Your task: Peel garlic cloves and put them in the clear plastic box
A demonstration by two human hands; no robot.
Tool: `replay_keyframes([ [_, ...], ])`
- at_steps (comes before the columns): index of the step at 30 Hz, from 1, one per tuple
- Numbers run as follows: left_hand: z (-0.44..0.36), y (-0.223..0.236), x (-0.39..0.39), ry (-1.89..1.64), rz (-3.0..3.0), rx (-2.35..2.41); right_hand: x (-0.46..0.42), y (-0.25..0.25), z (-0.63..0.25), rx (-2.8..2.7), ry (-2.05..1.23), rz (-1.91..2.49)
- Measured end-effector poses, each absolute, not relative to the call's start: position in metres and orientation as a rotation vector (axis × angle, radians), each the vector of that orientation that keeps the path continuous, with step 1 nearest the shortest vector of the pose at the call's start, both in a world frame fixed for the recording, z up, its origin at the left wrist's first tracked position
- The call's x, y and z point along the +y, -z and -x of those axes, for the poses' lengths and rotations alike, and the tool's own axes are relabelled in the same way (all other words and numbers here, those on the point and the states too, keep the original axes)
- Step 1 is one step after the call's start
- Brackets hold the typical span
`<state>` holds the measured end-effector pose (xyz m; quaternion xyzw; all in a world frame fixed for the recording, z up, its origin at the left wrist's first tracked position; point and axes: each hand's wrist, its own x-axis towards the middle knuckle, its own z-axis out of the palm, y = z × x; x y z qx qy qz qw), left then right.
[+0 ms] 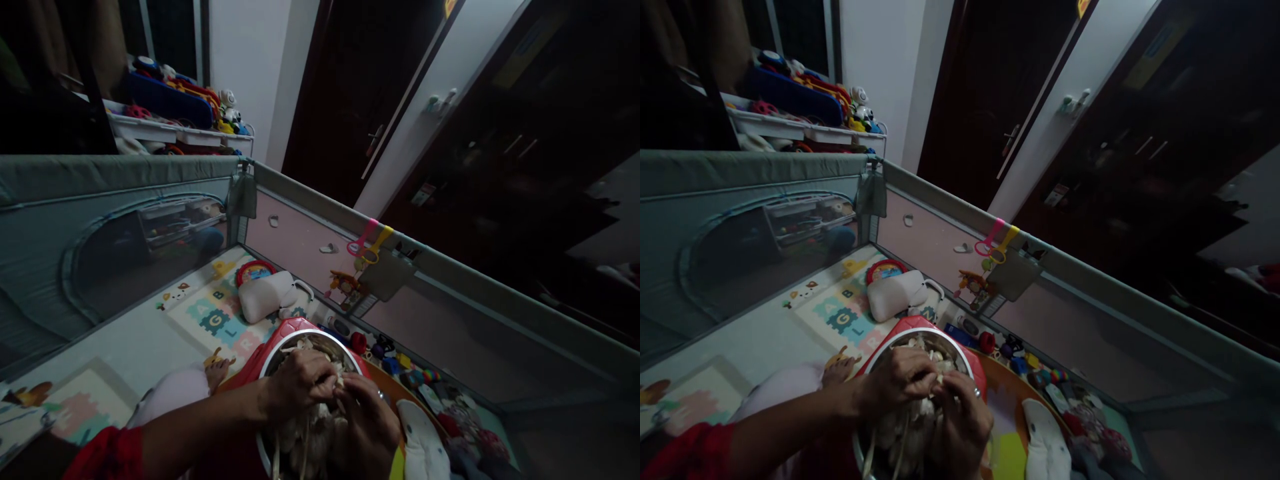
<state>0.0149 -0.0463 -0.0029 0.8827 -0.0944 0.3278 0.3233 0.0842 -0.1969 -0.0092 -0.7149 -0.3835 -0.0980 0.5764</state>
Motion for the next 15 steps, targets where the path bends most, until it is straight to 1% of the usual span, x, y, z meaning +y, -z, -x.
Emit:
replay_keyframes([
  [4,-0.015,0.002,-0.049,-0.898,-2.249,-0.153,-0.193,0.001,-0.083,-0.557,-0.179,1.420],
  [7,-0.018,0.005,-0.052,-0.923,-2.258,-0.125,-0.191,0.001,-0.084,-0.359,-0.391,1.284],
  [11,-0.020,0.014,-0.054,-0.931,-2.375,-0.185,-0.189,0.006,-0.090,-0.169,-0.512,1.083],
  [15,-0.022,0.020,-0.053,-0.856,-2.566,-0.250,-0.189,0.006,-0.096,-0.112,-0.490,1.040],
])
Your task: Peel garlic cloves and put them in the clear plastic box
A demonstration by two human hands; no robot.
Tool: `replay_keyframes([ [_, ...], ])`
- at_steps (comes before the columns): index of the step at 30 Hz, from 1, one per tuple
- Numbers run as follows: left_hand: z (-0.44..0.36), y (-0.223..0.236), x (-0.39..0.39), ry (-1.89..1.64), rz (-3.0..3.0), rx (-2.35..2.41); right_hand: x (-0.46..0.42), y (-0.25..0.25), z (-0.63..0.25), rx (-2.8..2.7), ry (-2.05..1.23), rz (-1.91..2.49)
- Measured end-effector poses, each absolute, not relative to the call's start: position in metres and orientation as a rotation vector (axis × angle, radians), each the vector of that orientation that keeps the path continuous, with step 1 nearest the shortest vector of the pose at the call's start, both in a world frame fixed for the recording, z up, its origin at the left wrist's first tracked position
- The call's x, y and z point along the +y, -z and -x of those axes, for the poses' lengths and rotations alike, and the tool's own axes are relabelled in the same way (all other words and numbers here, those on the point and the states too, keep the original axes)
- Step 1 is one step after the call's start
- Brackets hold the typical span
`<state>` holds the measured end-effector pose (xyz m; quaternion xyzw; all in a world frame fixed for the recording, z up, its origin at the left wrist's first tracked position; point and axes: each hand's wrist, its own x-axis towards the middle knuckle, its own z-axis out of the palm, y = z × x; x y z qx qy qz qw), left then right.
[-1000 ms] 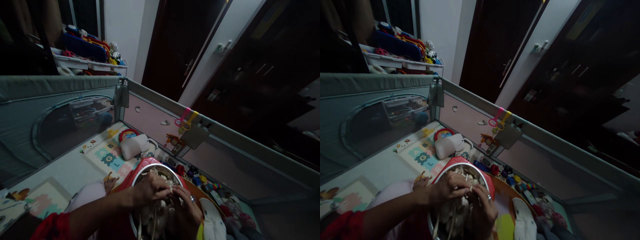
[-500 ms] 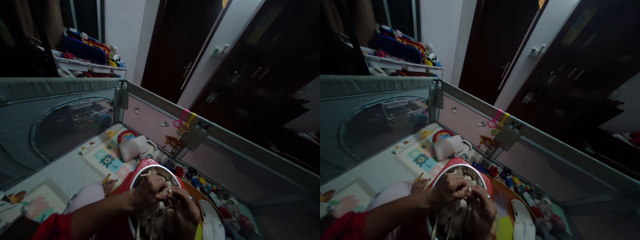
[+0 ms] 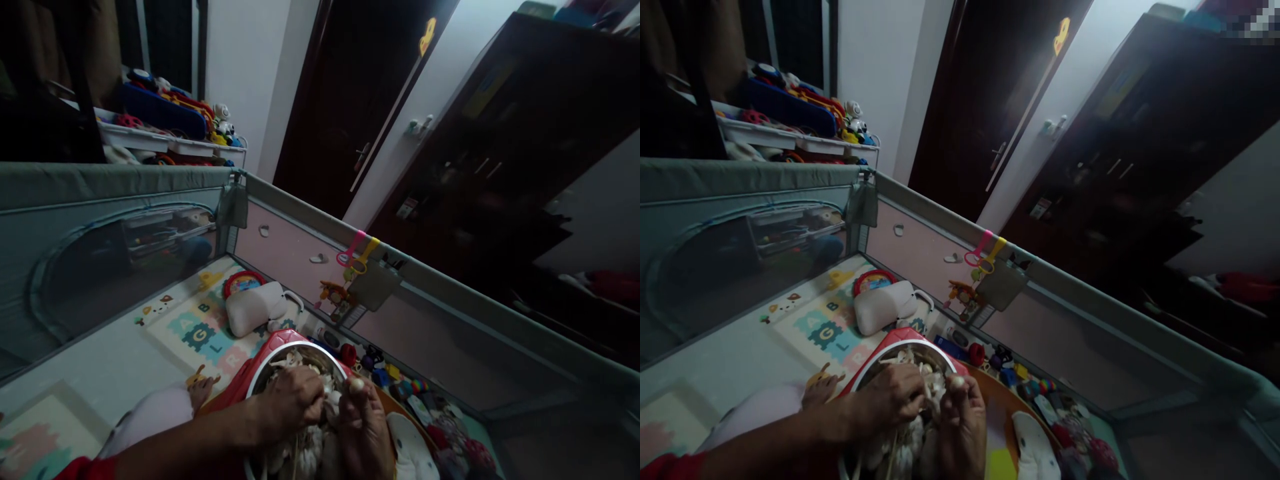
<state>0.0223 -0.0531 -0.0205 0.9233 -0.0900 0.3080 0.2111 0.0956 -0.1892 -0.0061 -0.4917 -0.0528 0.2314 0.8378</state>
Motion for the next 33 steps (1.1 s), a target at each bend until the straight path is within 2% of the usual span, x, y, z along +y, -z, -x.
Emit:
replay_keyframes([
  [5,-0.020,0.013,-0.049,-0.717,-2.559,-0.224,-0.187,0.002,-0.088,-0.222,-0.480,1.191],
  [13,-0.015,-0.004,-0.047,-0.792,-2.070,-0.339,-0.178,-0.003,-0.075,-0.195,-0.554,1.204],
  [19,-0.020,-0.002,-0.043,-0.654,-1.827,-0.097,-0.181,0.000,-0.074,-0.280,-0.514,1.289],
  [25,-0.021,-0.007,-0.042,-0.570,-1.715,-0.028,-0.188,-0.006,-0.073,-0.488,-0.291,1.547],
  [33,-0.018,-0.005,-0.045,-0.671,-1.868,-0.060,-0.190,0.000,-0.075,-0.802,0.128,1.821],
])
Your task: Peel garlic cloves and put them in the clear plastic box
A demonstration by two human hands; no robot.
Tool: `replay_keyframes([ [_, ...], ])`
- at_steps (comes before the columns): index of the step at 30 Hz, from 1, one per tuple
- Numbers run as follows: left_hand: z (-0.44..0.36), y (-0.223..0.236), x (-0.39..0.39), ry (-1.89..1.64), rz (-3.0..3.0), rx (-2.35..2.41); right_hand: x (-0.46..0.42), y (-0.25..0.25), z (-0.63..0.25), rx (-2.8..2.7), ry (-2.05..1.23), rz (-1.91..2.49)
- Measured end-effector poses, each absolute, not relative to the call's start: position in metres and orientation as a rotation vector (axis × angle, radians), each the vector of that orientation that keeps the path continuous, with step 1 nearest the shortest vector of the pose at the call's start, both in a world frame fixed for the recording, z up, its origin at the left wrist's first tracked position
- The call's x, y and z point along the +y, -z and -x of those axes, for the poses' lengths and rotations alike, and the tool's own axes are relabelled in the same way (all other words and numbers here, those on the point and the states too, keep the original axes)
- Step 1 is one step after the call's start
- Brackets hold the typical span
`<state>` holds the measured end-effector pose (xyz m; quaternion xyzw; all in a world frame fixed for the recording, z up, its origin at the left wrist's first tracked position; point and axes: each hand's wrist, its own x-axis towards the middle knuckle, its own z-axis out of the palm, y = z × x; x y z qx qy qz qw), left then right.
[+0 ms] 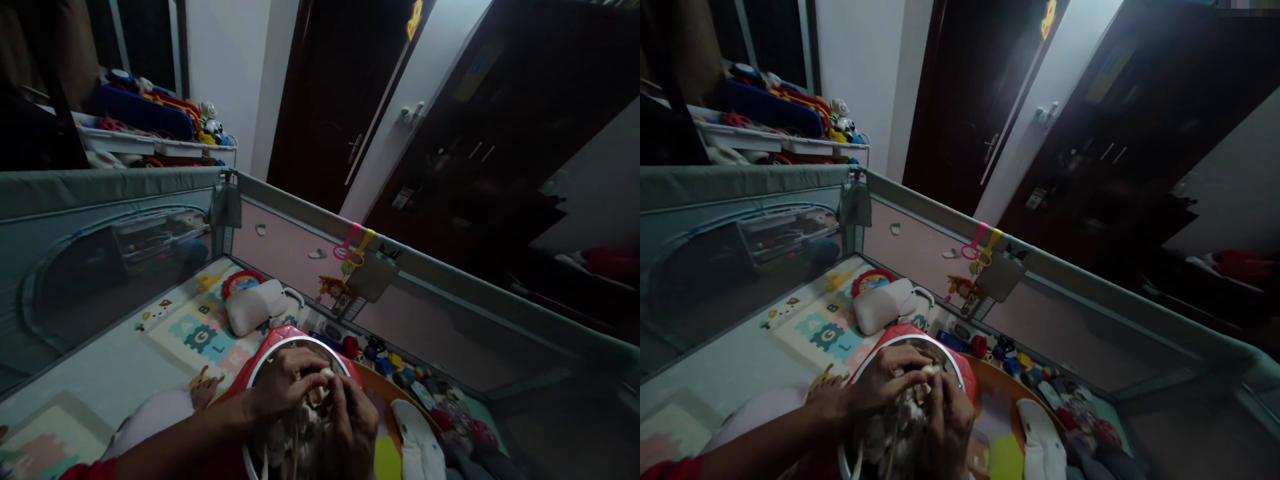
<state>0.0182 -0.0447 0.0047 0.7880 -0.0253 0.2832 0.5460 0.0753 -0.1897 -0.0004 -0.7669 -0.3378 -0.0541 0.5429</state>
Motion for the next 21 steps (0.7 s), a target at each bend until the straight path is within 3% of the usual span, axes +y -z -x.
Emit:
replay_keyframes([
  [10,-0.018,-0.010,-0.033,-0.529,-1.890,-0.088,-0.180,-0.011,-0.081,-0.769,-0.041,1.770],
  [21,-0.018,-0.003,-0.045,-0.463,-1.816,-0.026,-0.179,-0.003,-0.078,-0.667,-0.014,1.703],
])
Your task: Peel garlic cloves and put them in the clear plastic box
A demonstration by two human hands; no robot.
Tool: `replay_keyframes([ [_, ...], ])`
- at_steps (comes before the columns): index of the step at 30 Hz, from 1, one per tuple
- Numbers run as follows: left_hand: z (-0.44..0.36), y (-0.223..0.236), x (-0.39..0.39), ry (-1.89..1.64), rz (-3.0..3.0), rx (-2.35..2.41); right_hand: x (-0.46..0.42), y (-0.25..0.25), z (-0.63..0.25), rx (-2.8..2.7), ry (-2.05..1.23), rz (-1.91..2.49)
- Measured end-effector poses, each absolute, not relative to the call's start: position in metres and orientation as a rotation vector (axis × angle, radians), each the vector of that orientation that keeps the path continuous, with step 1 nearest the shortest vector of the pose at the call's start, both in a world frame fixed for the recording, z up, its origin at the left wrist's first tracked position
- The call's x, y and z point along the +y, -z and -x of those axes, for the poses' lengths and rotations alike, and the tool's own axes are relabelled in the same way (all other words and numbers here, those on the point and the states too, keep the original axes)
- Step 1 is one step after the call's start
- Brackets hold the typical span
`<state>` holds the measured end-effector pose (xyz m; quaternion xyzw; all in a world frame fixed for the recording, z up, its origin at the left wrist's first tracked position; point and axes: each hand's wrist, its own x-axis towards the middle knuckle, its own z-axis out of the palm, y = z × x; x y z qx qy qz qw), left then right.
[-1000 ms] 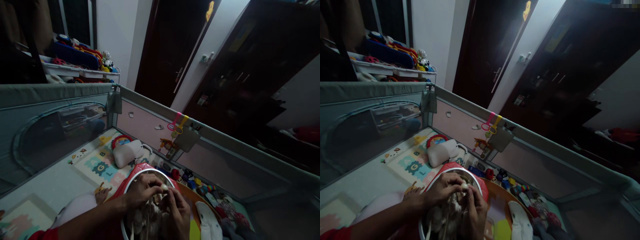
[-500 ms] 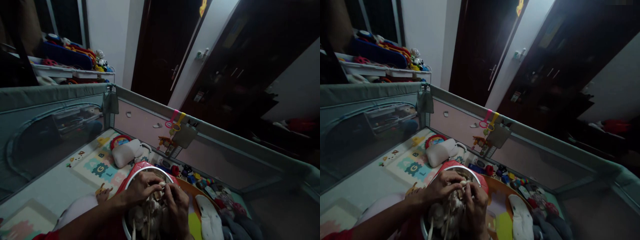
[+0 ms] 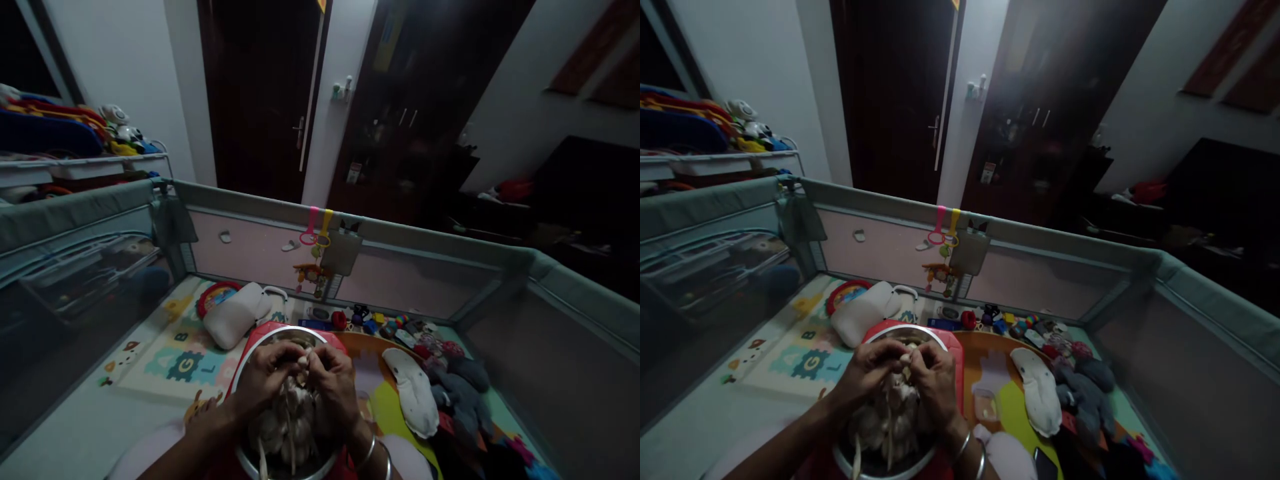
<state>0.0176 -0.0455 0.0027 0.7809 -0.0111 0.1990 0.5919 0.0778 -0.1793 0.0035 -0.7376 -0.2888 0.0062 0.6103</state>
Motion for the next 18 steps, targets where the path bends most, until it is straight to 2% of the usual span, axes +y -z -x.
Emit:
replay_keyframes([
  [13,-0.0172,-0.0043,-0.0467,-0.367,-1.666,0.087,-0.1865,-0.0003,-0.0730,-0.888,0.333,1.877],
  [18,-0.0174,-0.0042,-0.0419,-0.342,-1.428,0.113,-0.1874,-0.0029,-0.0772,-0.917,0.449,1.943],
])
